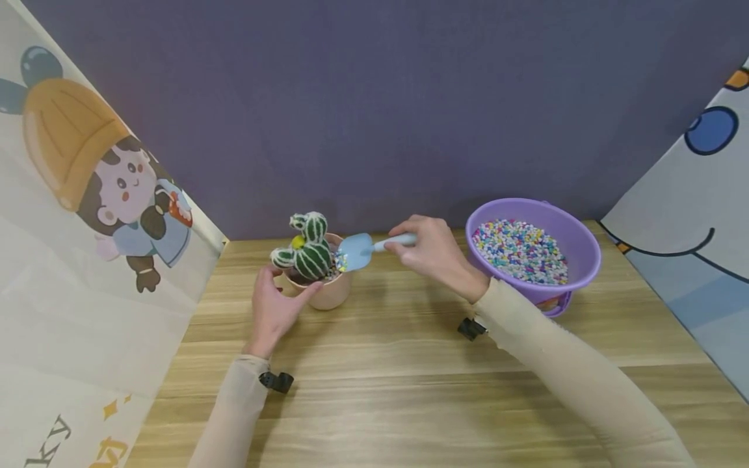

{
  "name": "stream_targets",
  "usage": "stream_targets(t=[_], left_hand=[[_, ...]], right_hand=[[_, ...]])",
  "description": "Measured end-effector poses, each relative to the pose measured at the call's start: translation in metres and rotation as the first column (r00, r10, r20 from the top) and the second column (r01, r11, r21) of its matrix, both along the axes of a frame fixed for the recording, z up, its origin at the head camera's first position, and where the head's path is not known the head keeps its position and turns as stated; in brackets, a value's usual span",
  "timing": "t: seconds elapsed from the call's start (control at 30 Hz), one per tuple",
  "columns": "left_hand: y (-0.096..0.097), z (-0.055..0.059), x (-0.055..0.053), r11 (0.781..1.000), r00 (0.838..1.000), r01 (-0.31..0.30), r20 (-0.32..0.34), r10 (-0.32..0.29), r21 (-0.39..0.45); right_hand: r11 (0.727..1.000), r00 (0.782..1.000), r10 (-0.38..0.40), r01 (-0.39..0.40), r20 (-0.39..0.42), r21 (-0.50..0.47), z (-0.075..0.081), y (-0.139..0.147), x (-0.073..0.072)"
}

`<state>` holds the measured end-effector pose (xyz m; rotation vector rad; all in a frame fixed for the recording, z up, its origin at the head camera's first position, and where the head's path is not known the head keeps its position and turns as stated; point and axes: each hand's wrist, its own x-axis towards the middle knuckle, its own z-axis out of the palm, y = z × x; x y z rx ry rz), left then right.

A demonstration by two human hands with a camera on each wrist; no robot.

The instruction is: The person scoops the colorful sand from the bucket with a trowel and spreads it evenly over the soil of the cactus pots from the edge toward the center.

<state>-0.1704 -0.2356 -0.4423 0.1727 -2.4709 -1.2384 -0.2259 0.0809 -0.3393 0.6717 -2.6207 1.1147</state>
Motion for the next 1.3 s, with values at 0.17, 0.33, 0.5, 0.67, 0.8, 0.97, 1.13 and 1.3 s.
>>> stream_targets(t=[0.17,0.33,0.5,0.67,0.8,0.97,1.13,1.3], left_hand=[[-0.002,-0.001,-0.001,0.999,1.0,0.023,-0.014,-0.024,-0.036],[-0.013,-0.002,-0.006,0.986,0.987,0.162,-0.008,-0.163,-0.05],[-0.021,-0.002,-0.008,0.965,0.967,0.254,0.037,-0.252,-0.059],[-0.022,-0.002,-0.007,0.967,0.969,0.244,0.046,-0.241,-0.069],[-0.018,0.0,-0.006,0.972,0.975,0.221,0.047,-0.218,-0.084],[-0.01,0.002,-0.004,0.978,0.982,0.189,0.033,-0.187,-0.094],[-0.004,0.005,-0.001,0.981,0.987,0.161,0.021,-0.159,-0.109],[-0.001,0.005,0.001,0.983,0.991,0.131,0.006,-0.131,-0.125]], right_hand=[[1.0,1.0,0.002,-0.002,-0.009,-0.001,0.0,-0.001,0.001],[1.0,1.0,0.006,-0.006,0.002,-0.001,-0.001,-0.001,0.001],[1.0,1.0,0.006,-0.006,0.018,0.005,-0.001,0.0,0.001],[1.0,1.0,0.009,-0.009,0.026,0.011,-0.001,0.0,0.001],[1.0,0.999,0.01,-0.011,0.03,0.016,0.0,0.001,0.001],[1.0,1.0,0.008,-0.009,0.026,0.028,0.002,0.001,0.002],[0.999,0.999,-0.004,0.003,0.034,0.042,0.005,0.001,0.002],[0.998,0.999,0.002,-0.004,0.043,0.058,0.006,0.001,0.003]])
